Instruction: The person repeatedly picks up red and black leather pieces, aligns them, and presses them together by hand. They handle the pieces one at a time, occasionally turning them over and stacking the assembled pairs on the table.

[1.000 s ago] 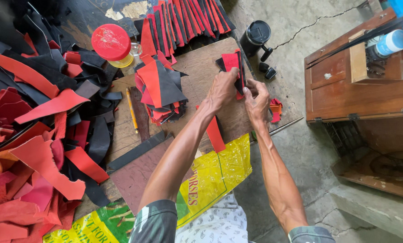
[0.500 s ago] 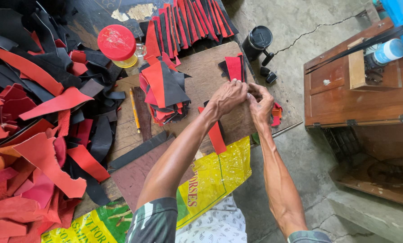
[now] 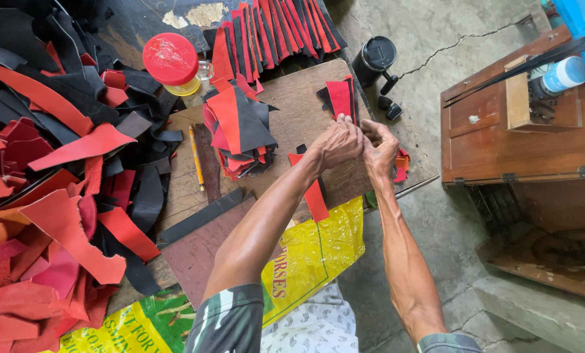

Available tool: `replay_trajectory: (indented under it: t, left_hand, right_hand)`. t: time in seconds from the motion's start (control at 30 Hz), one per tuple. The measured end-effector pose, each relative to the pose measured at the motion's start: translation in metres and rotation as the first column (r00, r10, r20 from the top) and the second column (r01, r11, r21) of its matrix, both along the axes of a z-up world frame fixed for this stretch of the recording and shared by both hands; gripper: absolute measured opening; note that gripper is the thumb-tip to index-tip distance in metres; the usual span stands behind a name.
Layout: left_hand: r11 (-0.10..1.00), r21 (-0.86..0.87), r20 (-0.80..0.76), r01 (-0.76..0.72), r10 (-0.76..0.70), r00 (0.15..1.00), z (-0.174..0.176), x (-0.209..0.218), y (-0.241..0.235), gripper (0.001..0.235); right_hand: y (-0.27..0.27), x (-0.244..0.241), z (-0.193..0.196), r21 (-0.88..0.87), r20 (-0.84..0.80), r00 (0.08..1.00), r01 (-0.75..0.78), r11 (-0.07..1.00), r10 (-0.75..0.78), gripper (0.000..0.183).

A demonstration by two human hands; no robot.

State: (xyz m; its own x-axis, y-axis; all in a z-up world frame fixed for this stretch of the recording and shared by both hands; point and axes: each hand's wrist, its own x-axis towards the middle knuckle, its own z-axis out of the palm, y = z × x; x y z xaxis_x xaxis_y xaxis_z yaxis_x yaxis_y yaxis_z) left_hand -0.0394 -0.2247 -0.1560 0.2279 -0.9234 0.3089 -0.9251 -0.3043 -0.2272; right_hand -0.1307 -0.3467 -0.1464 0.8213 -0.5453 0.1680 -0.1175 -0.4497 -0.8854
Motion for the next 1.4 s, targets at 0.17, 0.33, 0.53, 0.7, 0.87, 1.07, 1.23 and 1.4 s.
replay_trajectory:
  t: [0.17,0.33,0.53,0.7,0.87,1.07,1.23,1.4]
  left_hand:
    - [0.996,-0.088,-0.011,-0.028,0.027,1.000,0.003,-0.005,0.002,0.035]
    - [0.995,-0.090,-0.119,-0.030,0.019,0.993,0.003,-0.006,0.000,0.026]
    - [1.000,0.012,-0.193,-0.008,0.010,0.981,-0.002,-0.003,-0.012,0.025]
    - [0.994,-0.097,0.022,-0.047,0.049,0.999,-0.012,-0.003,-0.018,0.031]
    - [0.979,-0.085,-0.597,-0.184,0.098,0.796,0.016,0.004,-0.013,0.023]
    - [0.807,-0.386,-0.653,-0.447,0.104,0.750,0.116,0.045,0.036,0.023]
    - [0.556,-0.730,-0.510,-0.397,-0.057,0.858,0.183,0.015,0.118,0.028]
    - [0.557,-0.639,-0.690,-0.531,-0.110,0.715,0.203,-0.056,0.196,0.024]
  right_hand:
    - [-0.003,0.001,-0.006,-0.006,0.010,1.000,-0.012,1.000,0.012,0.030]
    - [-0.007,-0.005,-0.006,0.050,0.014,0.997,-0.071,0.996,0.070,0.035]
    - [-0.008,-0.003,-0.004,0.069,0.011,0.998,-0.063,0.996,0.062,0.035]
    - [-0.003,-0.001,0.004,-0.020,-0.031,0.999,-0.034,0.999,0.033,0.037]
    - [0.012,0.002,0.010,-0.289,-0.033,0.999,-0.016,0.957,0.007,0.038]
    - [0.007,0.017,0.007,-0.229,-0.184,0.981,0.017,0.973,-0.061,0.048]
    - [-0.013,0.038,0.007,-0.206,-0.409,0.912,-0.071,0.976,-0.020,0.044]
    - [0.000,0.027,0.018,0.225,-0.359,0.924,-0.048,0.973,0.129,0.061]
